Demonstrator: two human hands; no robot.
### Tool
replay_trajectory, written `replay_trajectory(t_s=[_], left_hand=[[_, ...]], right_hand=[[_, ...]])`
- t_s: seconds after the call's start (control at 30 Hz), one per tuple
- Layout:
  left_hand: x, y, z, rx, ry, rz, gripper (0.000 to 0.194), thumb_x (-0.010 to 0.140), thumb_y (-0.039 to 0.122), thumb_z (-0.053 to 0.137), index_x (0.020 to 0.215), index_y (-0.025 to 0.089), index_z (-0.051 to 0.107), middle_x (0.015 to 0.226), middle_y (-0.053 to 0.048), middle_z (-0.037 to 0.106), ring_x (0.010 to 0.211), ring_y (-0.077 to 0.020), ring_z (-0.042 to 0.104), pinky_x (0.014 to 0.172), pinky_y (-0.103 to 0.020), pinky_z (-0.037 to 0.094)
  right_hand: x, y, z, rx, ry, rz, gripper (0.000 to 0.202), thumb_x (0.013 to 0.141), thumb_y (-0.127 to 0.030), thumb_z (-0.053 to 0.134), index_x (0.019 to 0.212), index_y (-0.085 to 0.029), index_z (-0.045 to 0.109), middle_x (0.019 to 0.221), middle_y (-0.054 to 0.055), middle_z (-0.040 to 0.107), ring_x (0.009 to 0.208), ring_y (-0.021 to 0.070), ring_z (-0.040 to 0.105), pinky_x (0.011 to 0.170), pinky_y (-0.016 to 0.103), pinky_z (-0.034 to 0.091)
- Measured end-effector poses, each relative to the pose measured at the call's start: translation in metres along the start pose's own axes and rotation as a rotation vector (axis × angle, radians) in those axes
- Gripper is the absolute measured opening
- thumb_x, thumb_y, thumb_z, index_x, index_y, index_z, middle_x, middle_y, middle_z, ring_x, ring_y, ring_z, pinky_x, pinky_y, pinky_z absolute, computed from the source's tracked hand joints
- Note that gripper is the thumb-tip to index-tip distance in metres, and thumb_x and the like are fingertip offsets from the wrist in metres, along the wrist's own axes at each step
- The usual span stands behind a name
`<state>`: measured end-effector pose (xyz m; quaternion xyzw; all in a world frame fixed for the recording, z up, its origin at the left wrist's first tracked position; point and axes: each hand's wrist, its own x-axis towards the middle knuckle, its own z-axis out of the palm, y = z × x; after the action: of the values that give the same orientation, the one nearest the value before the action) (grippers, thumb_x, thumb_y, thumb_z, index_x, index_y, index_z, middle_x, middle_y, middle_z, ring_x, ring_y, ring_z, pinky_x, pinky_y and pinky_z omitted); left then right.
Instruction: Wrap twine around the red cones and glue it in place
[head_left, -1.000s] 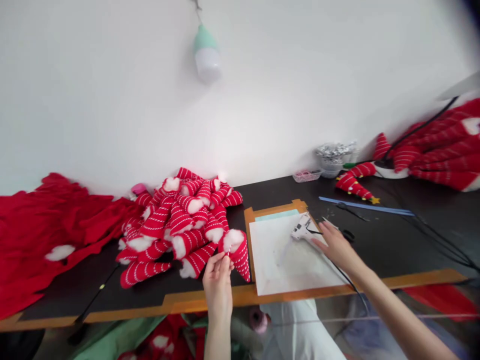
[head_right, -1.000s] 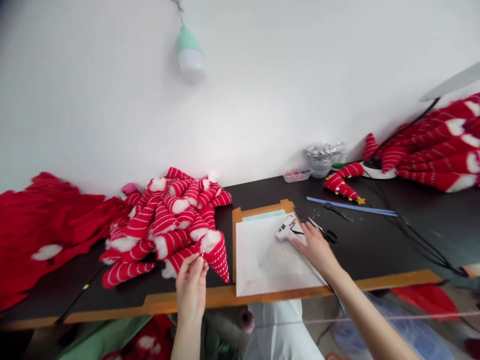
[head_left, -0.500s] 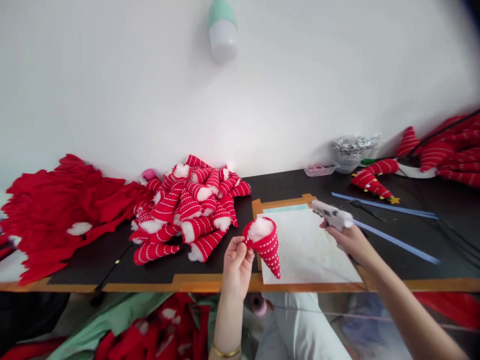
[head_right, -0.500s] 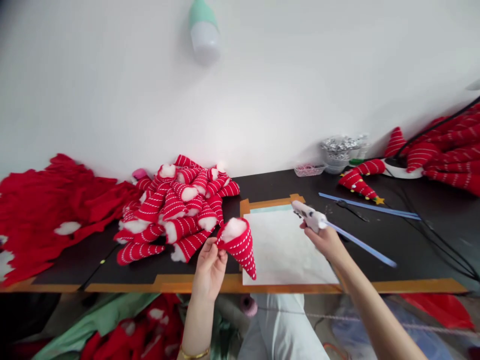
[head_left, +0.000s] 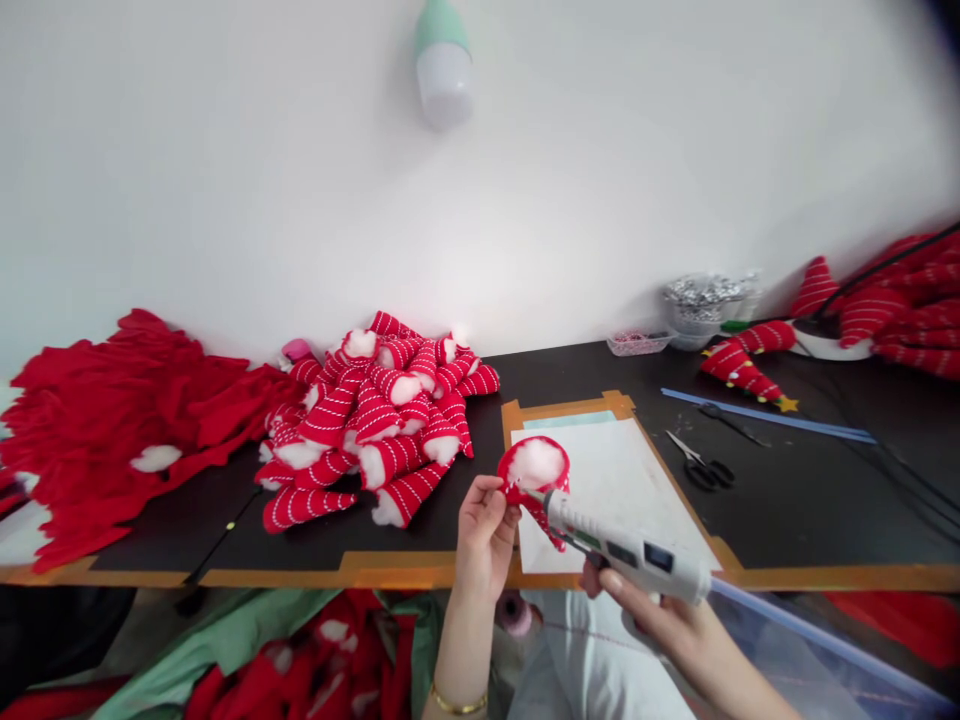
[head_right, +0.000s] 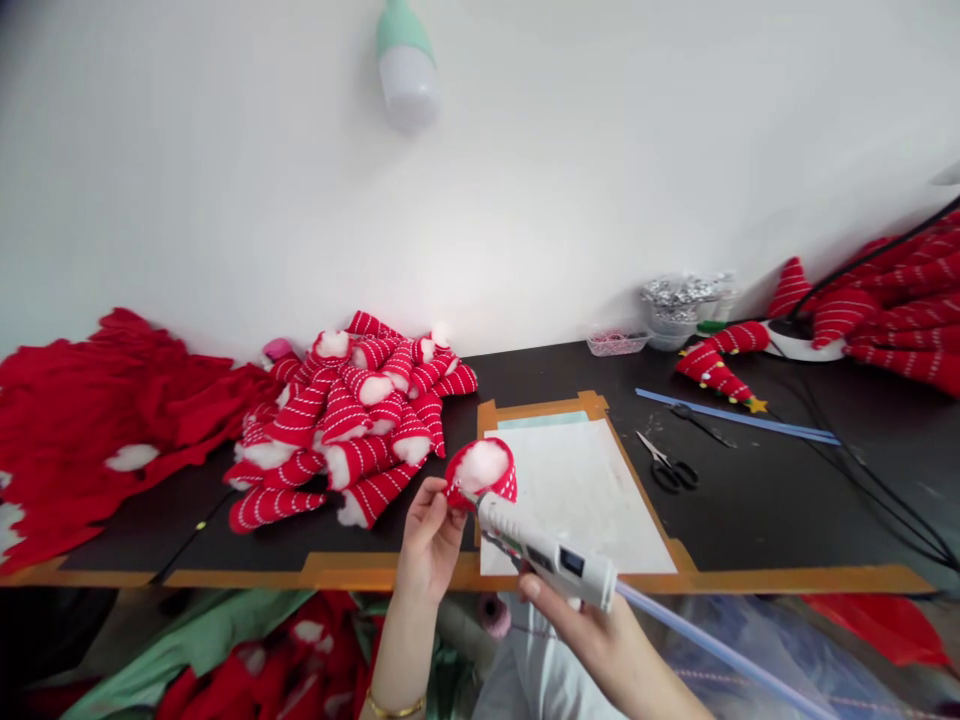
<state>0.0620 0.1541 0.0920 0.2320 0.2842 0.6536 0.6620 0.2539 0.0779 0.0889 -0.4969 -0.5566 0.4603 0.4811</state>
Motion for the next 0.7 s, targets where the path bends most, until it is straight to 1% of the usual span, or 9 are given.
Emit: replay_trajectory(t_s=[0.1,0.2,0.33,0.43,0.6,0.7], left_hand=[[-0.002,-0.001,0.001,0.010,-0.018,-0.003,0.032,0.063,0.026,0.096,0.082,0.018,0.072,0.071,0.002,0.072,0.061,-0.0065,0.066,0.062,-0.014,0.053],[-0.003,-0.003,0.002,0.021,-0.027,-0.006,0.032,0.064,0.028,0.096,0.082,0.018,0.071,0.071,0.002,0.071,0.061,-0.0070,0.066,0.062,-0.014,0.053],[-0.003,-0.002,0.005,0.022,-0.015,0.007,0.034,0.062,0.029,0.097,0.082,0.019,0.071,0.069,0.003,0.069,0.061,-0.0068,0.064,0.062,-0.015,0.052],[-0.004,-0.001,0.008,0.024,-0.009,0.007,0.035,0.061,0.029,0.097,0.081,0.019,0.071,0.069,0.003,0.068,0.060,-0.0067,0.063,0.061,-0.015,0.052],[-0.006,-0.001,0.011,0.023,-0.014,0.000,0.035,0.059,0.029,0.098,0.080,0.018,0.071,0.068,0.003,0.067,0.059,-0.0070,0.063,0.059,-0.015,0.051],[-0.006,-0.002,0.012,0.019,-0.018,0.000,0.034,0.060,0.029,0.097,0.080,0.018,0.071,0.068,0.003,0.067,0.060,-0.0071,0.063,0.060,-0.016,0.051]], right_hand=[[0.002,-0.003,0.000,-0.008,-0.022,-0.005,0.043,0.090,-0.059,0.064,0.080,-0.019,0.073,0.070,0.003,0.061,0.058,0.0146,0.052,0.057,0.025,0.051],[0.000,-0.006,-0.001,-0.009,-0.065,0.023,0.046,0.092,-0.060,0.061,0.076,-0.018,0.070,0.073,0.004,0.061,0.057,0.0132,0.050,0.049,0.022,0.045],[-0.001,-0.012,-0.003,-0.014,-0.099,0.085,0.049,0.093,-0.062,0.059,0.073,-0.017,0.067,0.064,0.001,0.054,0.053,0.0120,0.045,0.043,0.020,0.037],[-0.001,-0.018,-0.005,-0.018,-0.099,0.110,0.051,0.091,-0.065,0.060,0.070,-0.018,0.066,0.061,0.001,0.052,0.053,0.0127,0.045,0.045,0.021,0.038],[0.001,-0.024,-0.005,-0.036,-0.083,0.072,0.051,0.092,-0.064,0.058,0.070,-0.018,0.066,0.071,0.003,0.060,0.058,0.0137,0.050,0.052,0.023,0.043],[0.001,-0.026,-0.005,-0.043,-0.077,0.073,0.052,0.092,-0.064,0.058,0.068,-0.018,0.064,0.067,0.002,0.057,0.057,0.0134,0.048,0.054,0.024,0.043]])
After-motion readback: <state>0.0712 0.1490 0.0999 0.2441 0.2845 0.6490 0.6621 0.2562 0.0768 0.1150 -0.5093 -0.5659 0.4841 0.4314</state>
